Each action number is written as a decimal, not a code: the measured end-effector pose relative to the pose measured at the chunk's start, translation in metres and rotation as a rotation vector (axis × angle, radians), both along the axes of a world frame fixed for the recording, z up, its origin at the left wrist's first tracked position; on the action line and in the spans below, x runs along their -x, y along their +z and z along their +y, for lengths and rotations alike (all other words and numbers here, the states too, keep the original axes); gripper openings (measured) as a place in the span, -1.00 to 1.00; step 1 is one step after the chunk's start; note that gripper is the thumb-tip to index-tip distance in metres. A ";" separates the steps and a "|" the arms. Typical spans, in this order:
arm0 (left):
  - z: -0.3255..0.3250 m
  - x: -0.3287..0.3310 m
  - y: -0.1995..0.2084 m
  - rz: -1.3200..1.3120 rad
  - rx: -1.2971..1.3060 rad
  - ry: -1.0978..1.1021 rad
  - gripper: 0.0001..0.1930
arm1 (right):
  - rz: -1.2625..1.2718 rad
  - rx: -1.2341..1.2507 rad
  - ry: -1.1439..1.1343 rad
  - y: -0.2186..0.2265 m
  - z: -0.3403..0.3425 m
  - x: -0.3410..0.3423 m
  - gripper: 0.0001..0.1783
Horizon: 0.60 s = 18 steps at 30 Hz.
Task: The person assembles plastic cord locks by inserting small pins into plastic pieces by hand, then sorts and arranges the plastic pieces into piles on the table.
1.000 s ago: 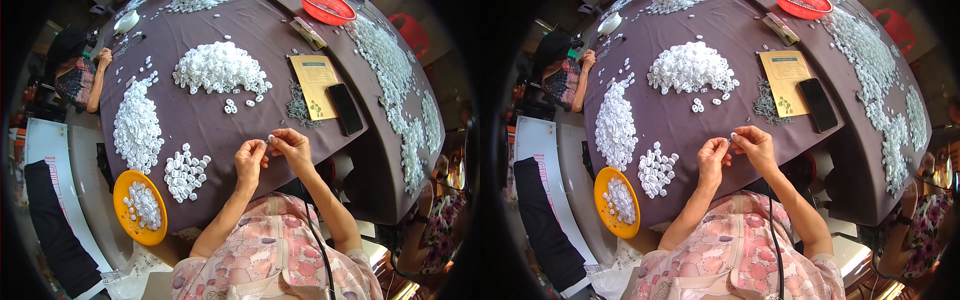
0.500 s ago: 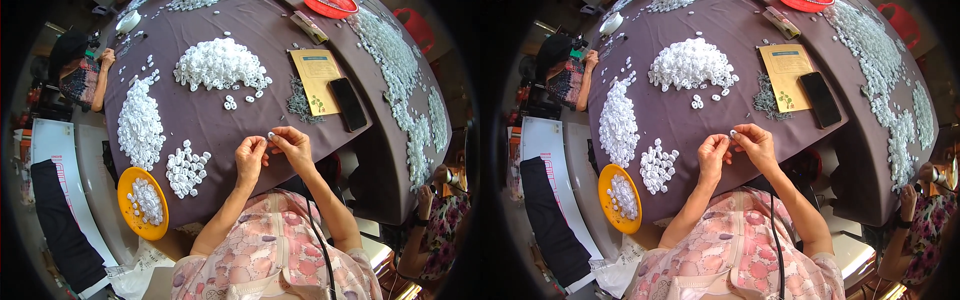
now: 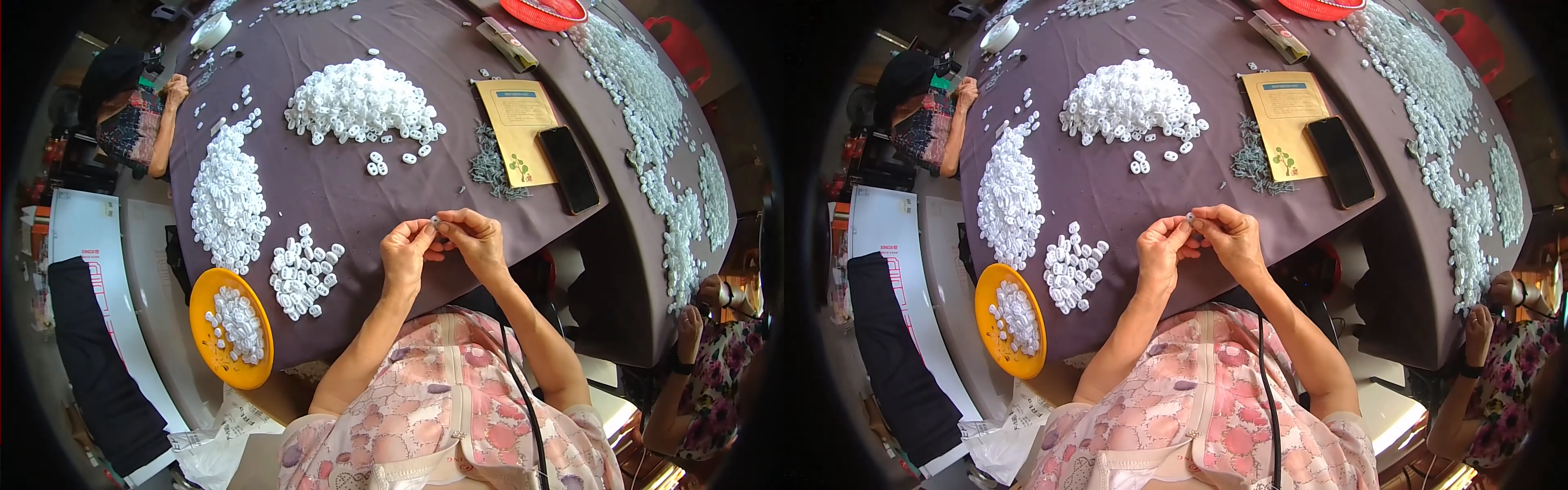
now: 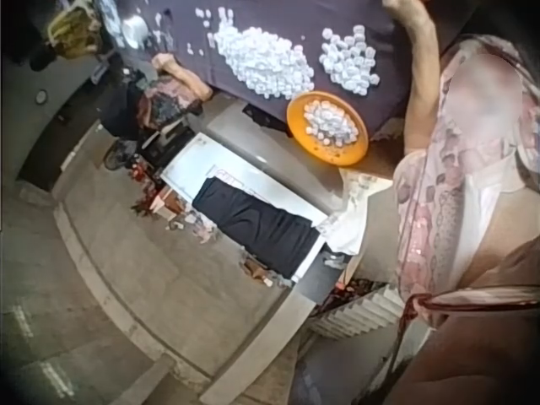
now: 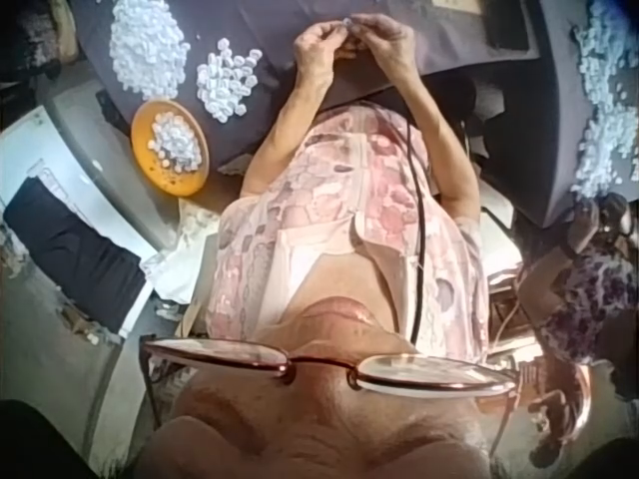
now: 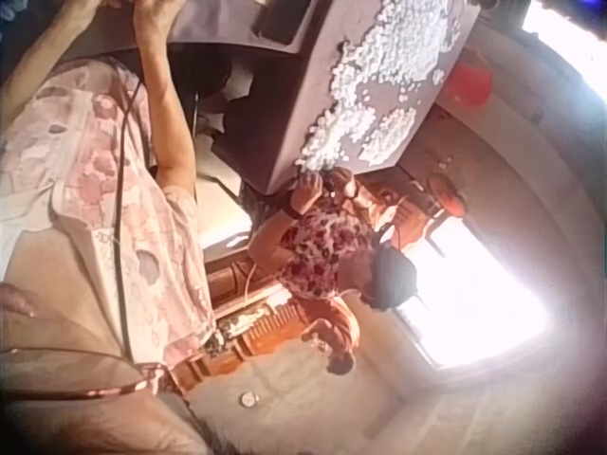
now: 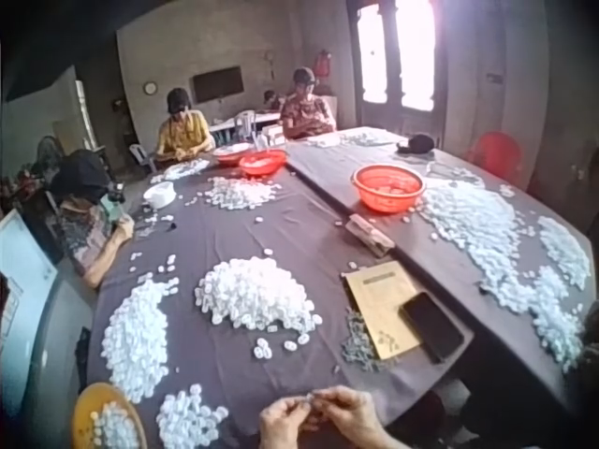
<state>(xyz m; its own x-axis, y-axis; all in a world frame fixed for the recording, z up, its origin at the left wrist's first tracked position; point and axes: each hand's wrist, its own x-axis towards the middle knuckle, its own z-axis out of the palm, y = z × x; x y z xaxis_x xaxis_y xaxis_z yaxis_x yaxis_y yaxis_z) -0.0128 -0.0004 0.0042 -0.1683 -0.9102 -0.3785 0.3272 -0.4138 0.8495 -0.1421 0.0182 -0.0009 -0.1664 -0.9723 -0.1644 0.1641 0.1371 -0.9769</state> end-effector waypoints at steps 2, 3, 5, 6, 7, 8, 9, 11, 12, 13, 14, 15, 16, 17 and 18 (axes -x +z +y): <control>-0.002 -0.001 0.000 0.028 -0.026 0.000 -0.88 | 0.015 -0.007 0.013 0.000 -0.001 0.000 -0.83; -0.002 -0.001 0.000 0.056 -0.053 -0.001 -0.88 | 0.016 -0.006 0.013 0.000 0.000 0.000 -0.83; 0.000 0.002 0.003 0.078 -0.065 0.026 -0.88 | -0.022 0.052 0.012 -0.003 0.001 -0.001 -0.81; 0.001 0.003 0.005 0.099 -0.079 0.052 -0.88 | -0.020 0.054 0.012 -0.005 0.001 -0.001 -0.81; -0.001 0.004 0.006 0.101 -0.077 0.051 -0.88 | 0.017 0.117 0.014 -0.008 0.001 -0.001 -0.79; -0.002 0.003 0.008 0.097 -0.121 0.065 -0.87 | 0.053 0.179 0.019 -0.008 0.002 -0.001 -0.77; -0.003 0.003 0.009 0.094 -0.165 0.078 -0.87 | 0.053 0.179 0.021 -0.006 0.002 -0.002 -0.77; -0.002 0.004 0.011 0.094 -0.178 0.072 -0.87 | 0.178 0.189 0.022 0.000 0.003 -0.003 -0.72; -0.002 0.004 0.012 0.094 -0.191 0.065 -0.87 | 0.179 0.190 0.024 0.003 0.002 -0.003 -0.72; -0.002 0.005 0.014 0.095 -0.190 0.067 -0.87 | 0.306 0.230 0.013 0.006 0.002 -0.003 -0.71; 0.000 0.005 0.016 0.111 -0.217 0.081 -0.87 | 0.432 0.268 0.001 0.008 0.003 -0.004 -0.69; 0.001 0.006 0.017 0.126 -0.244 0.095 -0.87 | 0.432 0.268 0.002 0.007 0.003 -0.003 -0.69; 0.002 0.007 0.016 0.128 -0.244 0.098 -0.87 | 0.436 0.291 0.001 0.005 0.004 -0.003 -0.69; 0.003 0.007 0.014 0.127 -0.230 0.093 -0.87 | 0.440 0.314 0.002 0.004 0.004 -0.003 -0.68; 0.005 0.007 0.012 0.126 -0.216 0.088 -0.87 | 0.442 0.315 0.008 0.006 0.005 -0.003 -0.68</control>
<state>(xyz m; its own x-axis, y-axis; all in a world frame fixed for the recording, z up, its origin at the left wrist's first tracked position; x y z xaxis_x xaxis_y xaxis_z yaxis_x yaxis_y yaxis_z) -0.0200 0.0042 0.0166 -0.1500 -0.8235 -0.5471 0.4679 -0.5466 0.6945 -0.1389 0.0228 0.0053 -0.1464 -0.9646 0.2194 -0.2711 -0.1741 -0.9467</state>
